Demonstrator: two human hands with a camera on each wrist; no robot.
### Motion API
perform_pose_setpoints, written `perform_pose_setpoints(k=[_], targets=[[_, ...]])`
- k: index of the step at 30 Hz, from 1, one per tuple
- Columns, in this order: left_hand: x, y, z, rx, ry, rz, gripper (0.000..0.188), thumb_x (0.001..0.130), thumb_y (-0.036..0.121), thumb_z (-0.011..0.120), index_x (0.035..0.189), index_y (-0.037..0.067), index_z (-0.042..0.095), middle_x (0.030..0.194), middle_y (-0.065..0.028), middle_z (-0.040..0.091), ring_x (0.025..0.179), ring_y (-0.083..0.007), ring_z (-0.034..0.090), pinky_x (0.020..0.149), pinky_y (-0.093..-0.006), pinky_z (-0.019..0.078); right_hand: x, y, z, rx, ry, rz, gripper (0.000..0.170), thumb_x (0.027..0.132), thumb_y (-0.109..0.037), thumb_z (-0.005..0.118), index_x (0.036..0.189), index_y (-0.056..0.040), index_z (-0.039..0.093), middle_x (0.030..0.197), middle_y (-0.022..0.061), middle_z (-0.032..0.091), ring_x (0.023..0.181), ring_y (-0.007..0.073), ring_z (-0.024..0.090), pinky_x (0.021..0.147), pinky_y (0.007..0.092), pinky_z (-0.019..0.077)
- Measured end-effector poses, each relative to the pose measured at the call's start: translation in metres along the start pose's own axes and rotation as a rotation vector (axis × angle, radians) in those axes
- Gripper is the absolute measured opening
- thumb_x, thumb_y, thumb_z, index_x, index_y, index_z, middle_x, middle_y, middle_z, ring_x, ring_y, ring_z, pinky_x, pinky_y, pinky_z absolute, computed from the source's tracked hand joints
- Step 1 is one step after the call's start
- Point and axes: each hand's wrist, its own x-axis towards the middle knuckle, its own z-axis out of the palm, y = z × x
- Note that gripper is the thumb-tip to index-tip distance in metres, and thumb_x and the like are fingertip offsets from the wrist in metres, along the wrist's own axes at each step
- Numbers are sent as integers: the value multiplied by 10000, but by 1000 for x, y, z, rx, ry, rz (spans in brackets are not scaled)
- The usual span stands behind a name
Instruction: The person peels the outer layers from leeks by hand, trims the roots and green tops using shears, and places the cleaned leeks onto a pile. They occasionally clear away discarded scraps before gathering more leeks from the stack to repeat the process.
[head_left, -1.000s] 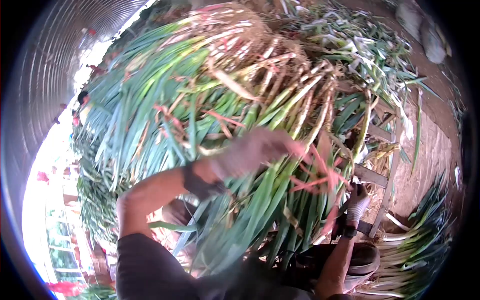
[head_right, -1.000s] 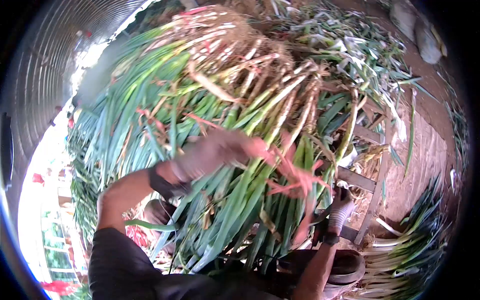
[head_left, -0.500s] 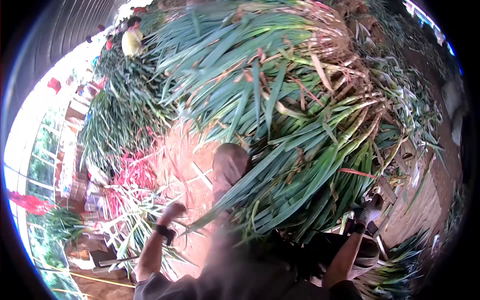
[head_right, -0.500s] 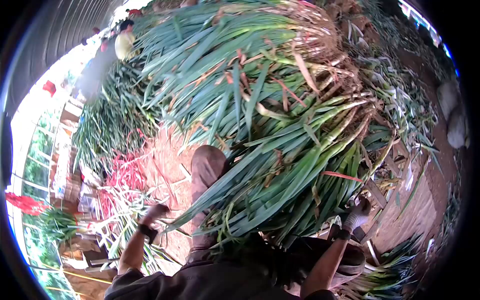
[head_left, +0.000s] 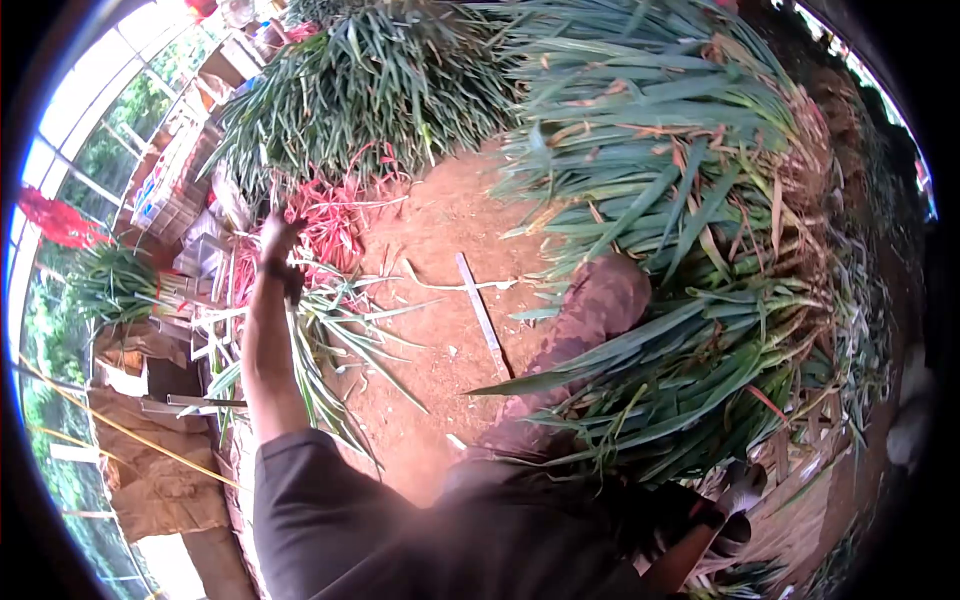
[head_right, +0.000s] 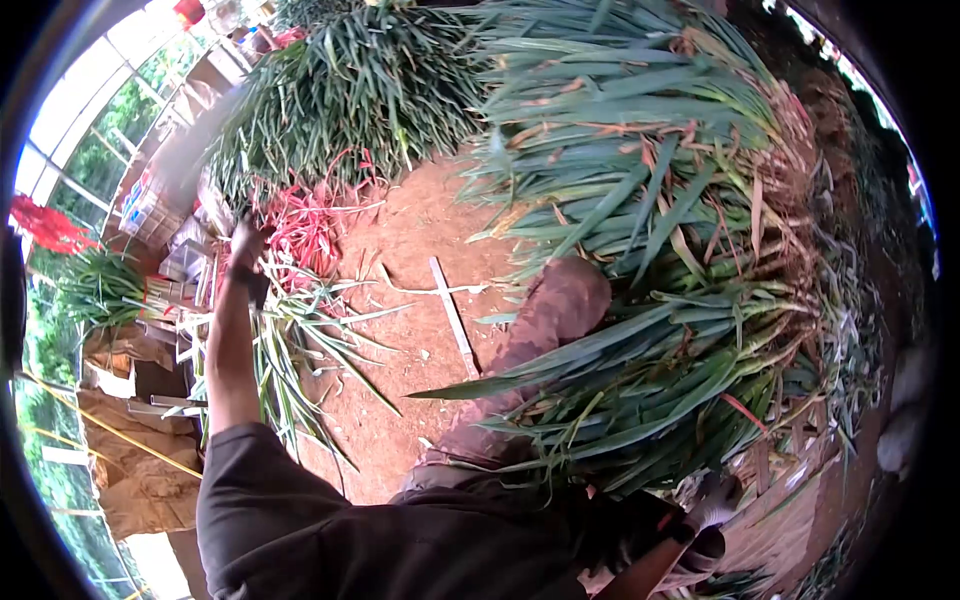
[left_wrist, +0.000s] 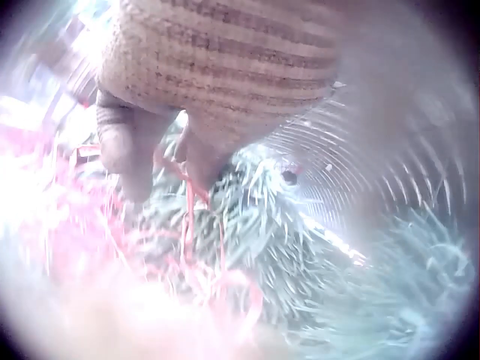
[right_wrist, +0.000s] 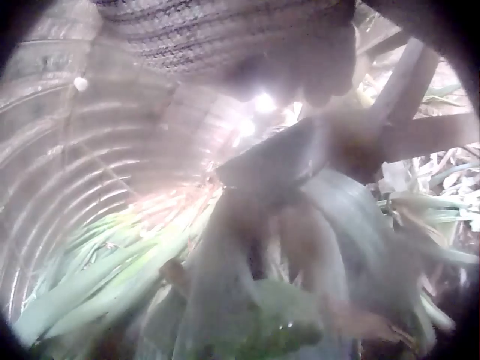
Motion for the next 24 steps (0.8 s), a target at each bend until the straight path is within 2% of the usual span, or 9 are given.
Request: perform_pose_setpoints(k=[2, 6, 9, 11, 12, 16, 18, 20, 24], targets=[[38, -1, -14, 220, -115, -100, 653, 722, 290, 840, 1252, 14, 575, 1040, -187, 699, 789, -280, 691, 641, -385, 545, -10, -14, -1, -46, 66, 11, 287, 926, -214, 658, 1076, 30, 683, 1011, 104, 705, 884, 217, 628, 818, 331, 516], [11, -38, 70, 484, -7, 490, 213, 837, 270, 674, 966, 100, 682, 835, -92, 686, 604, -227, 613, 527, -374, 485, -28, -33, -6, 67, 82, 33, 334, 941, -270, 644, 1108, 18, 669, 1068, 95, 695, 963, 234, 641, 861, 336, 519], [-90, -44, 188, 870, -47, 732, 189, 757, 304, 700, 658, 142, 705, 626, -7, 624, 555, -195, 618, 527, -380, 489, -37, -46, -4, 82, 81, -137, 251, 979, -172, 584, 1103, 35, 654, 1054, 129, 696, 944, 243, 653, 860, 332, 519], [-194, -14, 205, -123, -664, 191, 251, 818, 329, 701, 650, 142, 699, 681, -32, 678, 596, -189, 660, 532, -352, 519, -68, -100, -10, 25, 9, -250, 275, 963, -190, 607, 1092, 49, 648, 999, 130, 695, 921, 226, 642, 859, 349, 502], [-248, 54, 179, -6, -715, -31, 247, 870, 316, 669, 702, 139, 709, 741, -55, 712, 682, -185, 693, 585, -309, 539, -76, -105, -7, 89, -66, -282, 253, 951, -177, 612, 1068, 45, 647, 950, 127, 695, 866, 248, 645, 828, 370, 507], [-313, -26, 266, -297, -585, -33, 256, 822, 242, 708, 1005, 66, 674, 895, -118, 727, 817, -300, 702, 696, -361, 544, -138, -166, 17, 9, -486, -219, 227, 873, -149, 655, 1023, 21, 649, 898, 181, 678, 817, 302, 646, 784, 390, 513], [-310, -2, 235, -428, -401, 61, 304, 784, 130, 734, 1050, 16, 643, 919, -138, 711, 829, -261, 690, 730, -375, 537, -159, -116, 44, -359, -693, -367, 291, 830, -199, 688, 1019, 19, 650, 937, 216, 682, 888, 383, 663, 779, 430, 525], [-276, 27, 202, -385, -231, 232, 345, 788, 143, 756, 1081, 6, 636, 884, -140, 696, 807, -211, 677, 717, -354, 536, -186, -108, 58, -524, -777, -978, 376, 777, -298, 724, 1010, -9, 663, 915, 241, 677, 871, 440, 650, 767, 474, 526], [-224, 125, 122, -502, -186, 431, 366, 829, 137, 755, 1152, 19, 629, 934, -104, 686, 841, -181, 681, 717, -305, 534, -195, -117, 52, -398, -703, -567, 435, 751, -335, 736, 1043, -23, 658, 933, 243, 675, 872, 426, 655, 775, 482, 526]])
